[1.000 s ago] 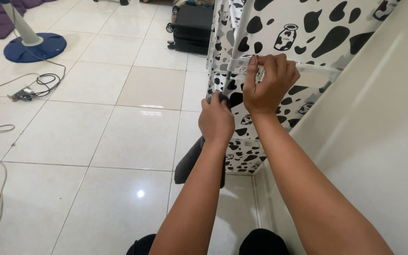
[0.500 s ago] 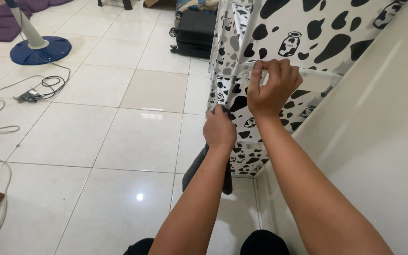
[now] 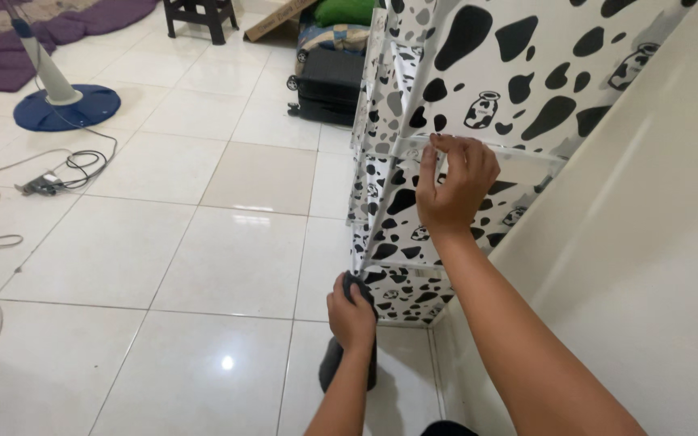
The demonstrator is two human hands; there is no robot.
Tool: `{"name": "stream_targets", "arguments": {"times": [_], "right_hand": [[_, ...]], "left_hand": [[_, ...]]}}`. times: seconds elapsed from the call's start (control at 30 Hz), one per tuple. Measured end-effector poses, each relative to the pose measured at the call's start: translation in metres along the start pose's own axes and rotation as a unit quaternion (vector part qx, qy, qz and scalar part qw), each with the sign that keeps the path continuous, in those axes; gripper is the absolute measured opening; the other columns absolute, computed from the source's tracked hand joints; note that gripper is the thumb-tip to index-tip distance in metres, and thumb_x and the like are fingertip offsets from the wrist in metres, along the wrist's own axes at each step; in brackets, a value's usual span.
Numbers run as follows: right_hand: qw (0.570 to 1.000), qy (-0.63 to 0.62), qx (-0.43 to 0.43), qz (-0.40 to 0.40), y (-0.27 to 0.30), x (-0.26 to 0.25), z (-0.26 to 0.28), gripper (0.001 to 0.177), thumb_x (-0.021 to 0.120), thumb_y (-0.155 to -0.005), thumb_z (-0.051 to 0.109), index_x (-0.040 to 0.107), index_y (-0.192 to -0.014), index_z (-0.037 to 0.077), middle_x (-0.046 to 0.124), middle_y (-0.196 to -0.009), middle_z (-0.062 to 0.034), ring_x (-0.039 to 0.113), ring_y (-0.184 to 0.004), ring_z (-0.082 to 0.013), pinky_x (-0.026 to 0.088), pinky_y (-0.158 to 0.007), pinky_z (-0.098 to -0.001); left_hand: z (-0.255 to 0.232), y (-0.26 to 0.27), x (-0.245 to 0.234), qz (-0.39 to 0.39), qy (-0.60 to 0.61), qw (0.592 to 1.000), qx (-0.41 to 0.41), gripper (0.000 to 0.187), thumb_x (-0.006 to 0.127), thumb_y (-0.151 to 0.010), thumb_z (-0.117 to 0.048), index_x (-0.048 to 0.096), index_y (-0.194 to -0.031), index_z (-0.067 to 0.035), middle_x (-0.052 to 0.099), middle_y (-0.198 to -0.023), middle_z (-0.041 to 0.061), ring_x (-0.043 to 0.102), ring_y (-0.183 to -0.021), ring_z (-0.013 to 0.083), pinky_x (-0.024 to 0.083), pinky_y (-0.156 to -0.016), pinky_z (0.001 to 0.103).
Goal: The person wipes the exterior fabric panels of a white plastic shelving unit with a dark cloth. They move the unit to a new position and continue wiping the top and side surfaces.
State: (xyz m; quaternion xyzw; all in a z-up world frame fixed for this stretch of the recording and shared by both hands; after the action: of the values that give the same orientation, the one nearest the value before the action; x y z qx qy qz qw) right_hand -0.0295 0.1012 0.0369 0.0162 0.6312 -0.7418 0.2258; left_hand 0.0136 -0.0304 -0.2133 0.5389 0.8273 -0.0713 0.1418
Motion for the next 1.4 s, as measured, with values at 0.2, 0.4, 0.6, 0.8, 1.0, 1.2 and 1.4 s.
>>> {"name": "stream_targets", "arguments": {"times": [0.2,0.4,0.6,0.8,1.0,1.2,1.4], "right_hand": [[0.985,0.085,-0.136,0.059,0.045,-0.009,-0.006,0.062,0.063,-0.098,0.027,0.048,-0.15,-0.003,0.045,-0.155,-0.0199,0.037,-0.146,-0.0411,0.022,-0.122,-0.055],[0.974,0.035,0.019,0.225,0.158,-0.005,-0.032,0.05,0.063,-0.093,0.025,0.056,-0.139,0.007,0.053,-0.14,-0.0124,0.044,-0.137,-0.0325,0.029,-0.116,-0.0517],[0.957,0.07,0.039,0.277,0.209,0.01,-0.056,0.04,0.064,-0.091,0.025,0.064,-0.128,0.008,0.063,-0.127,-0.0098,0.053,-0.127,-0.028,0.034,-0.106,-0.0492],[0.933,0.097,0.112,0.327,0.193,0.03,-0.071,0.024,0.067,-0.092,0.026,0.078,-0.106,0.011,0.07,-0.097,-0.0074,0.066,-0.097,-0.0281,0.047,-0.09,-0.0443],[0.932,0.089,0.089,0.34,0.188,0.038,-0.076,0.015,0.07,-0.084,0.013,0.081,-0.094,0.011,0.07,-0.095,-0.0092,0.066,-0.087,-0.0313,0.052,-0.078,-0.0438],[0.926,0.102,0.093,0.352,0.2,0.045,-0.085,0.018,0.07,-0.082,0.01,0.079,-0.098,0.01,0.07,-0.098,-0.0105,0.067,-0.087,-0.0319,0.053,-0.077,-0.0442],[0.91,0.11,0.126,0.38,0.206,0.044,-0.083,0.025,0.071,-0.084,0.013,0.076,-0.108,0.01,0.07,-0.103,-0.0092,0.068,-0.093,-0.0305,0.053,-0.082,-0.0432]], "left_hand": [[-0.018,0.031,-0.023,-0.01,0.114,0.993,-0.008,0.052,0.063,-0.094,-0.026,0.054,-0.142,-0.009,0.071,-0.121,0.018,0.07,-0.11,0.0337,0.054,-0.095,0.042],[-0.007,0.035,-0.021,0.014,0.107,0.994,-0.008,0.045,0.067,-0.091,-0.028,0.065,-0.131,-0.007,0.075,-0.117,0.015,0.073,-0.108,0.0306,0.055,-0.094,0.039],[-0.002,0.033,-0.02,0.057,-0.041,0.988,0.138,0.036,0.06,-0.097,-0.024,0.066,-0.131,-0.014,0.07,-0.11,0.014,0.07,-0.097,0.0347,0.055,-0.081,0.042],[-0.081,0.011,-0.029,0.023,0.021,0.963,0.269,0.037,0.061,-0.098,-0.017,0.063,-0.134,-0.012,0.068,-0.107,0.015,0.072,-0.09,0.0343,0.057,-0.075,0.041],[-0.176,-0.013,-0.039,-0.09,0.104,0.896,0.422,0.026,0.069,-0.098,-0.011,0.064,-0.123,-0.005,0.071,-0.108,0.014,0.073,-0.092,0.0324,0.059,-0.077,0.039],[-0.204,-0.025,-0.033,-0.083,0.007,0.849,0.522,0.02,0.071,-0.089,-0.004,0.073,-0.108,-0.006,0.07,-0.105,0.013,0.071,-0.08,0.0305,0.057,-0.068,0.038],[-0.17,-0.025,-0.017,-0.043,-0.125,0.798,0.587,0.028,0.069,-0.078,0.0,0.074,-0.104,-0.008,0.068,-0.101,0.011,0.067,-0.073,0.0283,0.055,-0.063,0.039]]}}
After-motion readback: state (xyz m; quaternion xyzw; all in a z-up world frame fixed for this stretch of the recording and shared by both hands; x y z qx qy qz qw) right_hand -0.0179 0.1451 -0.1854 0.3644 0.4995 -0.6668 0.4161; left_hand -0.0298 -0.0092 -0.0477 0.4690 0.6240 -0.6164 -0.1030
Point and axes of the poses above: each hand's wrist, its own y-axis away from the middle knuckle, its own x-axis out of the palm, z = x × y, the point moved 4 cm from there along -y, towards the middle knuckle
